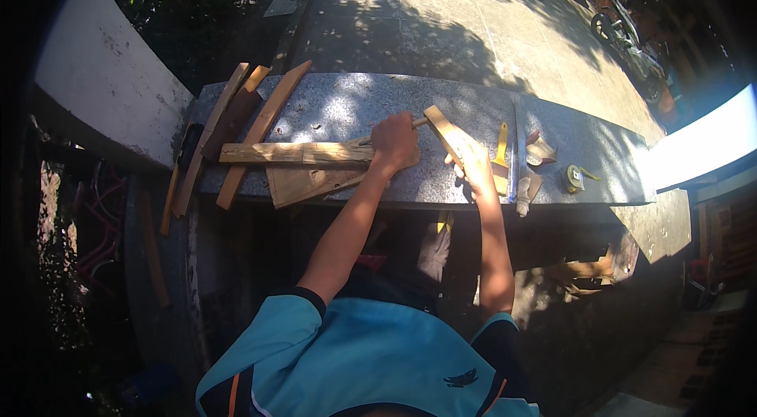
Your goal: Marking and measuring pieces of wood for a project.
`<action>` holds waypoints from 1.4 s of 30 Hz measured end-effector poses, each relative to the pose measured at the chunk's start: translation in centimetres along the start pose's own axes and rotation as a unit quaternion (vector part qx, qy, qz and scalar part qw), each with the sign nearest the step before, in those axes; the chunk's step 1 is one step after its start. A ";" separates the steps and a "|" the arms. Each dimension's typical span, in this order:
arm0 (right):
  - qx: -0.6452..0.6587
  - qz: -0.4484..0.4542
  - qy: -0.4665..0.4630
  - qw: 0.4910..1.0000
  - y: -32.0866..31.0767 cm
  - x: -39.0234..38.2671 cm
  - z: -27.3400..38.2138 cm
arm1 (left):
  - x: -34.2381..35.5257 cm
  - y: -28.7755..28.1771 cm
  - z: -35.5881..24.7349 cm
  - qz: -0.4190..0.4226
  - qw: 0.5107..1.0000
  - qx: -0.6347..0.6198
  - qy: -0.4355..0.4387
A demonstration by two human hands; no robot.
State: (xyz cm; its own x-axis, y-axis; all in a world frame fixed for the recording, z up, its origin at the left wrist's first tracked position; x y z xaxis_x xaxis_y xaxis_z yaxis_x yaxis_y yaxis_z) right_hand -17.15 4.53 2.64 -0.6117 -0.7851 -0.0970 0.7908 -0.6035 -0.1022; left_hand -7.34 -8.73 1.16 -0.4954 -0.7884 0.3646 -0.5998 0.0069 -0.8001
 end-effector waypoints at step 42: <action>0.202 -0.238 -0.043 0.949 -1.4 4.1 -0.4 | 0.4 -0.1 1.4 -0.098 0.994 0.014 -0.047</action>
State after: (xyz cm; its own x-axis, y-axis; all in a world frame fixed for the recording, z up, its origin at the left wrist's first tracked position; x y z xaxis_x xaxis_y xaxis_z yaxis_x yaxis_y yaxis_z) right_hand -20.73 2.23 1.98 -0.9114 -0.4084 -0.0516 0.3800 -0.8829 0.2756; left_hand -6.55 -9.95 0.74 -0.3095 -0.8266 0.4700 -0.6603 -0.1688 -0.7318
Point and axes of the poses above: each hand's wrist, its own x-axis towards the middle knuckle, its own y-axis out of the palm, z = x × y, the point moved 8 cm from there along x, towards the middle knuckle, and after that the axes turned 6 degrees about -z, right-handed, at the moved point
